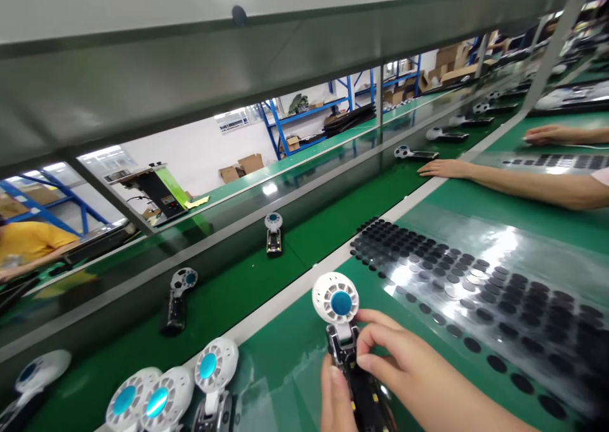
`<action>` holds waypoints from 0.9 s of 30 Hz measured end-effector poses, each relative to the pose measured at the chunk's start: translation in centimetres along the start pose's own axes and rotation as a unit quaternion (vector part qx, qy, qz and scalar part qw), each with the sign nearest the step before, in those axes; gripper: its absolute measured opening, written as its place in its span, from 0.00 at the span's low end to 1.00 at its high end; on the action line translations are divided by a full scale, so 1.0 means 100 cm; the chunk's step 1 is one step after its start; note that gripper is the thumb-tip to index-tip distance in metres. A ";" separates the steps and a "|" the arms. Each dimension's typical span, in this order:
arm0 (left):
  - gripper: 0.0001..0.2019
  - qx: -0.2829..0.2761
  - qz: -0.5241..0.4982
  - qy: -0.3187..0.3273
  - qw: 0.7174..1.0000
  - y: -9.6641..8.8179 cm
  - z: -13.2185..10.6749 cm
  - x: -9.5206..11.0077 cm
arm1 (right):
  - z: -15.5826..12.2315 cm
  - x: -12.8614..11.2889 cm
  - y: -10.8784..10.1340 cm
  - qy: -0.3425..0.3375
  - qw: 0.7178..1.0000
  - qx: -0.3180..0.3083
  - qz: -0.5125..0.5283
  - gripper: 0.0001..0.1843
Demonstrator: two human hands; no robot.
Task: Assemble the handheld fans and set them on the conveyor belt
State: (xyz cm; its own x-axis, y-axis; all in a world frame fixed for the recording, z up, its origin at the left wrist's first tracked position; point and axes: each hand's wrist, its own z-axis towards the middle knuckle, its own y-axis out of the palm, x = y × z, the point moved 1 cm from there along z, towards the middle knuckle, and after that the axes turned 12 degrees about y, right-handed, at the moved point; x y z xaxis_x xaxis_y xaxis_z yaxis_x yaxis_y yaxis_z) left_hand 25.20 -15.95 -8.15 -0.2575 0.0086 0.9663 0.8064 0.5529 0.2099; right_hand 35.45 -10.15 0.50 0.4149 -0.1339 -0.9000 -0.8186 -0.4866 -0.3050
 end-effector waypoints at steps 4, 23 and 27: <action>0.35 -0.006 0.033 -0.002 0.999 0.002 -0.001 0.001 | -0.005 0.001 0.003 0.000 1.000 0.007 -0.009 0.09; 0.38 -0.009 0.032 -0.025 0.999 0.004 -0.004 0.006 | -0.009 0.012 0.018 -0.024 0.996 0.084 -0.022 0.08; 0.39 -0.021 -0.001 -0.038 0.999 0.005 -0.005 0.006 | -0.009 0.014 0.020 -0.030 0.995 0.089 -0.029 0.09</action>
State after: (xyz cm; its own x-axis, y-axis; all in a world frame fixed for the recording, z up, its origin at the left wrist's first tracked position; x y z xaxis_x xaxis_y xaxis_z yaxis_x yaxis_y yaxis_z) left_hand 25.71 -16.06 -7.44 -0.2971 0.0722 0.9521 0.8268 0.5183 0.2187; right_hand 34.73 -12.06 -1.05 0.4432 -0.0562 -0.8946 -0.8539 -0.3301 -0.4023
